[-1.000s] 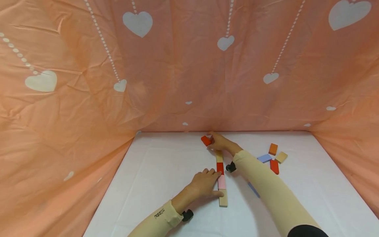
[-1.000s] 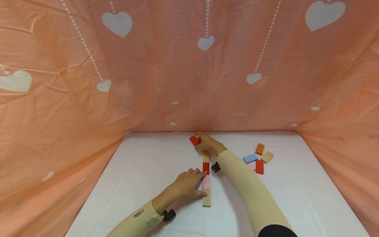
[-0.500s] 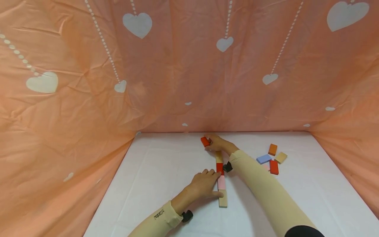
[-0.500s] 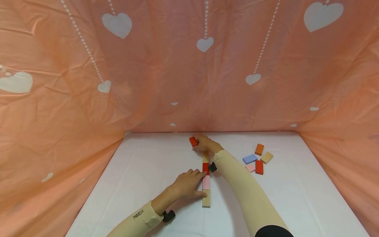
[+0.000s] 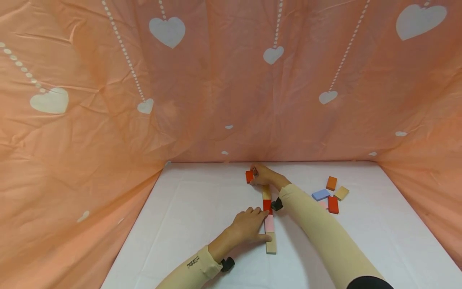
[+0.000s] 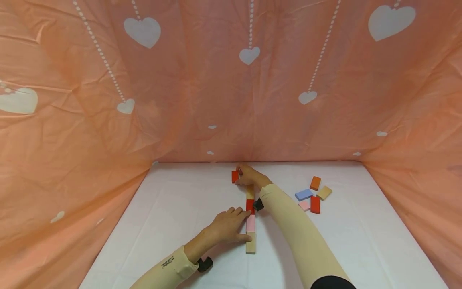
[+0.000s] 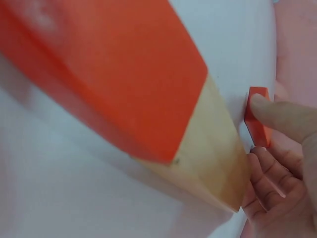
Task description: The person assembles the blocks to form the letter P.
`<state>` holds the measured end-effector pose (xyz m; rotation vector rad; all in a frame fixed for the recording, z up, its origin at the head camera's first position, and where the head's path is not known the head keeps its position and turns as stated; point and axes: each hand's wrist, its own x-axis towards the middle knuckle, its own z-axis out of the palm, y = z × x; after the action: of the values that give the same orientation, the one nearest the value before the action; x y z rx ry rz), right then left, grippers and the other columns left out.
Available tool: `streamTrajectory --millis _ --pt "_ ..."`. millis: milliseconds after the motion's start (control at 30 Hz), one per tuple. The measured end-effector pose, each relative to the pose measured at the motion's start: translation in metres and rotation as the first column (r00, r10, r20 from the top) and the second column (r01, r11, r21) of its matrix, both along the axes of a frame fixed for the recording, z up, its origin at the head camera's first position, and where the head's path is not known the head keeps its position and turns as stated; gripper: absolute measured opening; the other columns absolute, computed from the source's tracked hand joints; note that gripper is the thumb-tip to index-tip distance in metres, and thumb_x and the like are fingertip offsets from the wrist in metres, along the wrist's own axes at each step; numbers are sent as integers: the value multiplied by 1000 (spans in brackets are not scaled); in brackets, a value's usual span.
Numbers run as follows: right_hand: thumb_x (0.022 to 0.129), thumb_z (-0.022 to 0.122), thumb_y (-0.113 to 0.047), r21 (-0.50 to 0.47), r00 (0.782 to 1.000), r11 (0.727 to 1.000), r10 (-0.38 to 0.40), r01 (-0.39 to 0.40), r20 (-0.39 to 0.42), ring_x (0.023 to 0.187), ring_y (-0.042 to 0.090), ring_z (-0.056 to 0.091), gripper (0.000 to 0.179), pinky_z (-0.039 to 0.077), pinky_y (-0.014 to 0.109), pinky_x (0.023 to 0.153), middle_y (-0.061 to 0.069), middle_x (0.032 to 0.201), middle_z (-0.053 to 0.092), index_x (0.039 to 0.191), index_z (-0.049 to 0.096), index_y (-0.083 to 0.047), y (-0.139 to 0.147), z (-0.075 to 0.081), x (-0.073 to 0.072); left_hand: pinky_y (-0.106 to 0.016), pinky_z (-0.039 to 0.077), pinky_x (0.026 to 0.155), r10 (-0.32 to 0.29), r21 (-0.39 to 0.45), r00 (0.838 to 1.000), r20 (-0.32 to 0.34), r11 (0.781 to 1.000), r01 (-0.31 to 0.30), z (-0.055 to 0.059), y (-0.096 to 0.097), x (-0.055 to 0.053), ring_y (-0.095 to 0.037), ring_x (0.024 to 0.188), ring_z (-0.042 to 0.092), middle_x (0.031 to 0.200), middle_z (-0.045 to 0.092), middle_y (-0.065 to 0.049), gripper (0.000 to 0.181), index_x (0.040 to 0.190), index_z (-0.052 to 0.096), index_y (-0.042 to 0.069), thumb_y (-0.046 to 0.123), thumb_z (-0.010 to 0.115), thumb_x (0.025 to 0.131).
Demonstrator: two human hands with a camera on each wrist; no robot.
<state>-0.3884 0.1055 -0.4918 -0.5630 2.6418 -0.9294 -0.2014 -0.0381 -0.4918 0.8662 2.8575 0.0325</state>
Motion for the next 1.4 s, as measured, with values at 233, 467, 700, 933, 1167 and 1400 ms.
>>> streamTrajectory --millis 233,467,700,933,1167,1400 --pt "94 85 -20 -19 1000 1000 -13 14 26 115 33 60 52 50 47 110 20 128 63 132 56 0 6 0 -1 -41 58 98 1 4 1000 4 1000 -1 0 -1 1 -22 126 60 143 64 -4 83 153 59 18 67 79 89" --pt "95 83 -25 -34 998 998 -52 54 42 119 36 61 58 48 50 113 23 132 64 138 54 2 22 5 -2 -42 58 97 13 9 1000 9 1000 -13 0 -1 2 -22 126 60 143 64 -4 84 154 58 19 66 80 88" --pt "95 81 -24 -54 997 996 -62 65 47 124 42 59 60 47 52 115 28 136 60 138 52 6 45 4 -4 -42 57 100 20 10 1000 15 1000 -20 -1 -1 2 -22 129 58 146 62 -2 84 156 57 20 67 78 89" --pt "94 81 -19 -75 997 996 -52 56 54 128 43 57 57 45 53 117 30 136 60 135 53 9 60 9 -1 -40 57 98 21 2 1000 6 1000 -21 -2 -1 2 -21 129 58 145 62 -1 84 156 56 21 68 77 89" --pt "94 83 -20 -50 997 998 -45 48 65 125 41 58 55 46 52 116 27 135 61 134 55 7 66 7 -6 -41 57 100 23 -5 1000 13 1000 -23 0 -1 1 -21 131 58 148 62 -2 85 156 56 20 67 78 89" --pt "93 84 -21 -53 997 998 -37 41 69 122 40 58 52 47 52 114 25 132 61 130 58 5 67 8 -4 -40 57 99 20 -10 1000 6 1000 -20 -1 0 3 -21 130 58 147 62 -2 84 156 56 20 68 76 90"
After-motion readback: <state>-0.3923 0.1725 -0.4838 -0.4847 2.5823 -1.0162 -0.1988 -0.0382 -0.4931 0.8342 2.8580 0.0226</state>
